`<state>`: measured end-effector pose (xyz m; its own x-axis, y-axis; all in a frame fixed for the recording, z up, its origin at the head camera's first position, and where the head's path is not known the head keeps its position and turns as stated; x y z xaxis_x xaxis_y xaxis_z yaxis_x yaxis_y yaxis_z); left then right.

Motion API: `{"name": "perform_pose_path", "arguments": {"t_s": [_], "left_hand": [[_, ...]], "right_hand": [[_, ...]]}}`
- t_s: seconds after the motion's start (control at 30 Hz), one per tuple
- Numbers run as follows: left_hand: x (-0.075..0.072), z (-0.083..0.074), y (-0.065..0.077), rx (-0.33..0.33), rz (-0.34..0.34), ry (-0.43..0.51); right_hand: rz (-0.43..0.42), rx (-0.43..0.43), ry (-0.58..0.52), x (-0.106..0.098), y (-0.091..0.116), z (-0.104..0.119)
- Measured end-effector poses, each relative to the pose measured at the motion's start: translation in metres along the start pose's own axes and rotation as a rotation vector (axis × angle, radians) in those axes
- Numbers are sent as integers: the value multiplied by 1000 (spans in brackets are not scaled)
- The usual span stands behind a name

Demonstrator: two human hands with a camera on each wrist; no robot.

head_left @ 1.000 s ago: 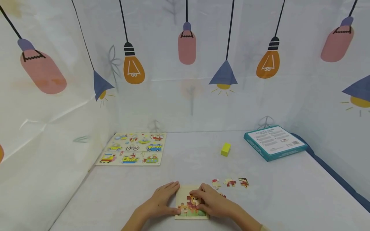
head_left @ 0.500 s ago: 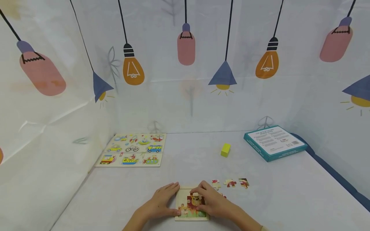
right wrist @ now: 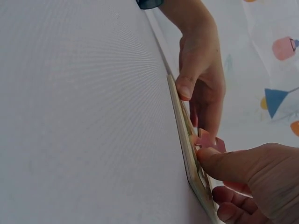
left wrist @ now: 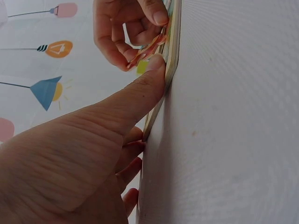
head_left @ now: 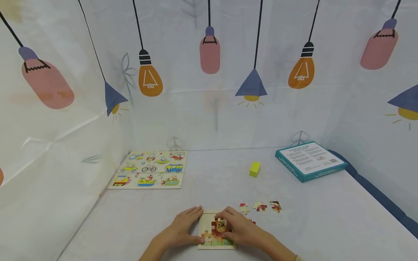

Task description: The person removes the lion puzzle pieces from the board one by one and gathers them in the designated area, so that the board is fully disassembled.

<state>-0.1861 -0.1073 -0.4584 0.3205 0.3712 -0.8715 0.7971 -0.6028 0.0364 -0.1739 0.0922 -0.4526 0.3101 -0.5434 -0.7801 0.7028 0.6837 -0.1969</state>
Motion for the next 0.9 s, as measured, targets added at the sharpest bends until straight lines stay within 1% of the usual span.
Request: {"name": "perform_pose_path", "arguments": {"t_s": [0.13, 0.3, 0.37, 0.6, 0.77, 0.9], "left_hand": [[0, 1, 0, 2, -3, -1], [1, 1, 0, 2, -5, -4], [1, 1, 0, 3, -6, -6], [1, 1, -1, 6, -9, -9], [2, 3, -1, -1, 2, 0], [3, 3, -2, -15, 10, 4]], "right_hand": [[10, -11, -5, 0, 0, 0], [12, -60, -5, 0, 0, 2], [15, -66, -8, 0, 0, 2], [37, -20, -20, 0, -1, -2], [20, -27, 23, 2, 0, -2], [9, -39, -20, 3, -2, 0]]}}
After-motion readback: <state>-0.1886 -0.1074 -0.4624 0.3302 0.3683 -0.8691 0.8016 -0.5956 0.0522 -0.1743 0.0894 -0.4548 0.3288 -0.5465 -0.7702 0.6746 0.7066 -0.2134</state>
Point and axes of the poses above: each hand's wrist, its own y-axis away from the middle knuckle, its own x-axis out of the palm, z = x × y, the point moved 4 cm from there along -y, towards the middle knuckle, and after that the axes turned 3 degrees about -x, right-handed, at the moved point
